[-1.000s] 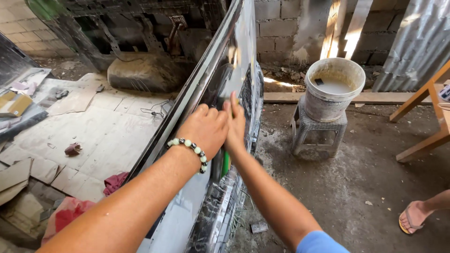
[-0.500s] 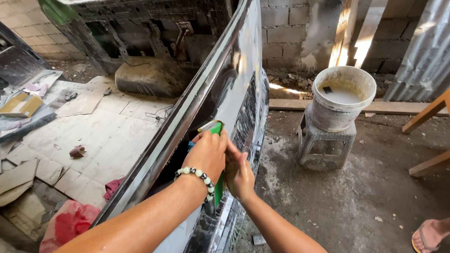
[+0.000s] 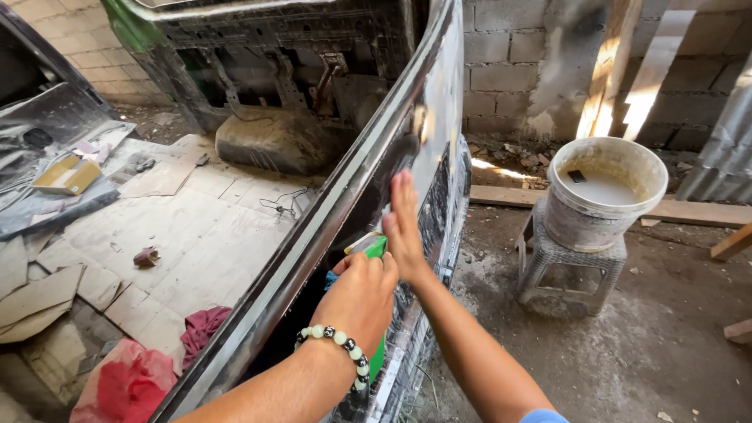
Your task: The person scrubs the side panel of a car with a green sponge, repeatedly dipping it into a bucket of water to rinse. The person works on the lower section of the vehicle's body, moving the sponge back and forth to clean the surface.
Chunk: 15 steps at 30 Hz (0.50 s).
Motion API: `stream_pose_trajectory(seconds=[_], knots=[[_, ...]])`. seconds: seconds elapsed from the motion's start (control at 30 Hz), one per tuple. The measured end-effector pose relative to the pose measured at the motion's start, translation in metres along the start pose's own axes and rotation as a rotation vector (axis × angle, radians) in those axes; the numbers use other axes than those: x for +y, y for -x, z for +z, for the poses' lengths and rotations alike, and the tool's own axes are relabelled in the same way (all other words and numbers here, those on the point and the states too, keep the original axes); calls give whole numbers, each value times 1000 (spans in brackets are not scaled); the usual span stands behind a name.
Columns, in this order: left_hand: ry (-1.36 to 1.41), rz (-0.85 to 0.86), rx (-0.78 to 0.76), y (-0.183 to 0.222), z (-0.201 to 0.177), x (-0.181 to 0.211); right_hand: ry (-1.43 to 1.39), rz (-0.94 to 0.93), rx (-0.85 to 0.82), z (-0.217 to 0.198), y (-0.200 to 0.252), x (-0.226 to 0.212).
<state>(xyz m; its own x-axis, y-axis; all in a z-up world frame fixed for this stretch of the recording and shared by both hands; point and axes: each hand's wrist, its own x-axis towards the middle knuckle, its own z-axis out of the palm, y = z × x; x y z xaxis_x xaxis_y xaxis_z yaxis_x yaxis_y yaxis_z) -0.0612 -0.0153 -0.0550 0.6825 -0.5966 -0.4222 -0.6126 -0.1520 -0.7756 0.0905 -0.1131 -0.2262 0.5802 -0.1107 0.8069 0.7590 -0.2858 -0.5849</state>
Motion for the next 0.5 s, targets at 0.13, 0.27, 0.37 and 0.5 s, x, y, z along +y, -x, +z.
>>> stream_pose_trajectory(seconds=[0.13,0.27,0.37,0.5], knots=[[12,45,-40,4,-7,-5,3,90,72,-4,-34,21],[-3,23,-7,5,-5,-3,-1,136,67,0,-9,9],[-25,6,9,4,-4,-3,-36,103,-10,1,37,-17],[-34,18,-17,6,-8,-5,-22,118,-119,4,88,-9]])
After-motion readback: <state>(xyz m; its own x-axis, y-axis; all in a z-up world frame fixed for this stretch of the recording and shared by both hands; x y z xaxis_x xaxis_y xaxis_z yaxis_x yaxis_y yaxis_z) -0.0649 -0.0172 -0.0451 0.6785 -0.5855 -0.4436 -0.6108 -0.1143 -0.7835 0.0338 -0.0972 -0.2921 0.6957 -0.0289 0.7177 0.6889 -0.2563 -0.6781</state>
